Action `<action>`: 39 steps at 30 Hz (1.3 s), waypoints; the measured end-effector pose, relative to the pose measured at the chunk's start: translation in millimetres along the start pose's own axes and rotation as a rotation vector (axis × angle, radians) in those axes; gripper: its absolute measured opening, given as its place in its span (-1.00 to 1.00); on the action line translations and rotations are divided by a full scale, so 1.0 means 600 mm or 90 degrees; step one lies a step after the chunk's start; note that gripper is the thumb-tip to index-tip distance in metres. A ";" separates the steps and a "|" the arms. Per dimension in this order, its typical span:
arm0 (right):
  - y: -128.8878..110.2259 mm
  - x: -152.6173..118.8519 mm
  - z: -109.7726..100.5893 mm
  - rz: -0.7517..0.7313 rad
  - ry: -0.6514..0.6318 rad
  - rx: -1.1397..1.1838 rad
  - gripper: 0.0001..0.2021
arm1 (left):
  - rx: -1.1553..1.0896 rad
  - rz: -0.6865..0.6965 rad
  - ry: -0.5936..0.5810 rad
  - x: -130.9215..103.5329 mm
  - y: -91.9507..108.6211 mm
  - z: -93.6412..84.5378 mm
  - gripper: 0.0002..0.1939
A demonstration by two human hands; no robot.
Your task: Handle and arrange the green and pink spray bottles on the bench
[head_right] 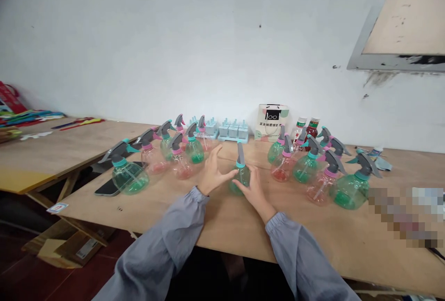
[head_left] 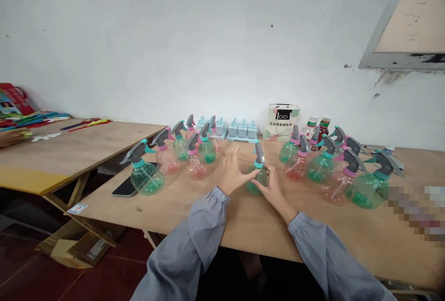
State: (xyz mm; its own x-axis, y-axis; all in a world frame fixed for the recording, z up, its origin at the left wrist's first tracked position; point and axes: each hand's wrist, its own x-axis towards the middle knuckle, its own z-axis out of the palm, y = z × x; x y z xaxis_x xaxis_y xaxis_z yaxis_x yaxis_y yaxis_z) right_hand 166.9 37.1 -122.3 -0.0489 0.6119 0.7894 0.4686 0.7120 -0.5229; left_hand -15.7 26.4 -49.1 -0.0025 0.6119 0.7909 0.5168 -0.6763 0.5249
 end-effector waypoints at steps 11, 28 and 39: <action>0.004 0.033 -0.098 -0.049 0.222 -0.138 -0.48 | -0.295 -0.229 -0.074 0.016 0.012 0.040 -0.54; 0.103 0.033 -0.083 0.090 0.147 -0.145 -0.24 | -0.672 -0.441 -0.103 0.031 -0.014 -0.029 -0.68; 0.064 0.019 -0.042 0.081 0.025 -0.047 -0.24 | -0.594 -0.439 -0.108 0.025 -0.006 -0.035 -0.83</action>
State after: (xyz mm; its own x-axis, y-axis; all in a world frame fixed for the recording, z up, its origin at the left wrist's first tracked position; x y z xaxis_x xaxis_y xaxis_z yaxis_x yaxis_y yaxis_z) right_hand 206.5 62.6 -125.0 0.0490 0.6802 0.7314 0.5329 0.6016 -0.5951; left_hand -35.4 29.5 -32.7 0.1132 0.9657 0.2337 -0.3775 -0.1758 0.9092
